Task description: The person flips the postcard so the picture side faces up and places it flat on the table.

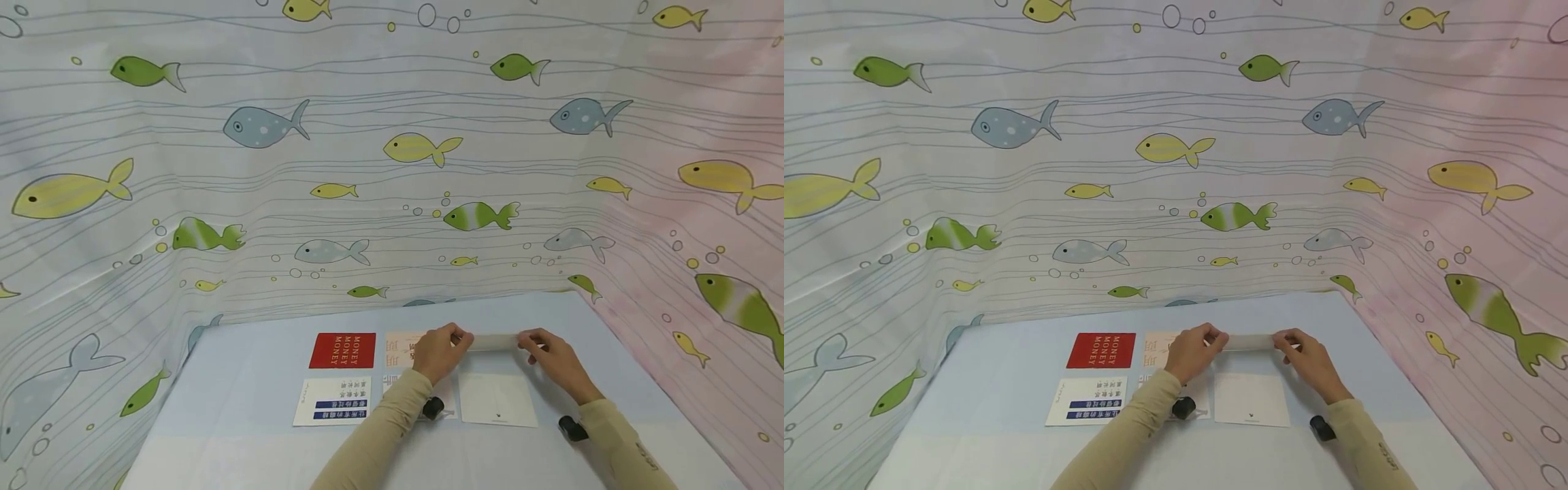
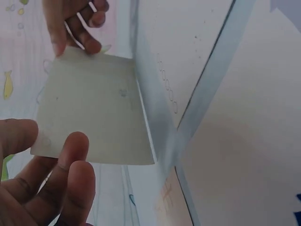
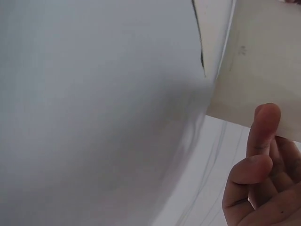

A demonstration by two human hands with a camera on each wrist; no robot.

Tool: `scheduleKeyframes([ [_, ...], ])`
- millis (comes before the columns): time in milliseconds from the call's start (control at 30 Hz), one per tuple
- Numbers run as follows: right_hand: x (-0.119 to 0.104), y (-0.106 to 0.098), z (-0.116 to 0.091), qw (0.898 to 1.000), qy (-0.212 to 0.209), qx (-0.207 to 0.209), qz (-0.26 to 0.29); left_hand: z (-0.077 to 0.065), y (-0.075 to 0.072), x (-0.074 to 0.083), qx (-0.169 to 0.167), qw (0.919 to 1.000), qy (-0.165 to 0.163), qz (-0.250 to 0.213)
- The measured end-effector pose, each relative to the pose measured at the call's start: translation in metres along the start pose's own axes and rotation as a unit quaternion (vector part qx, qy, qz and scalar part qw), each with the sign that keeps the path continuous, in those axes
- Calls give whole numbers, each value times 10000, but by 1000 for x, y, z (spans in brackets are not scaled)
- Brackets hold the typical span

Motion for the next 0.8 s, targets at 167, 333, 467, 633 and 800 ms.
scheduleKeyframes([
  [167,3,0,-4,10000,-25,-39,-6,-5,-1,1,-173,9997,5,164],
  [333,6,-2,-7,9999,-55,-94,-110,-7,-2,2,-584,9977,-1,343],
  [467,8,-3,-9,9998,-77,-183,-97,-8,-4,2,-844,9954,-24,448],
  [633,11,-4,-7,9994,-45,-308,-168,-9,-3,1,-1075,9926,-74,559],
  [800,15,-4,-7,9987,-13,-447,-251,-12,-2,1,-1253,9903,-53,604],
])
Point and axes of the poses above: each hand's wrist, its own z-axis towards the middle knuckle, its own y-axis out of the palm, x = y × z, the point moved 2 cm from there along z, towards the middle knuckle, and after that the axes turned 3 degrees about -x, right-handed, at the moved point
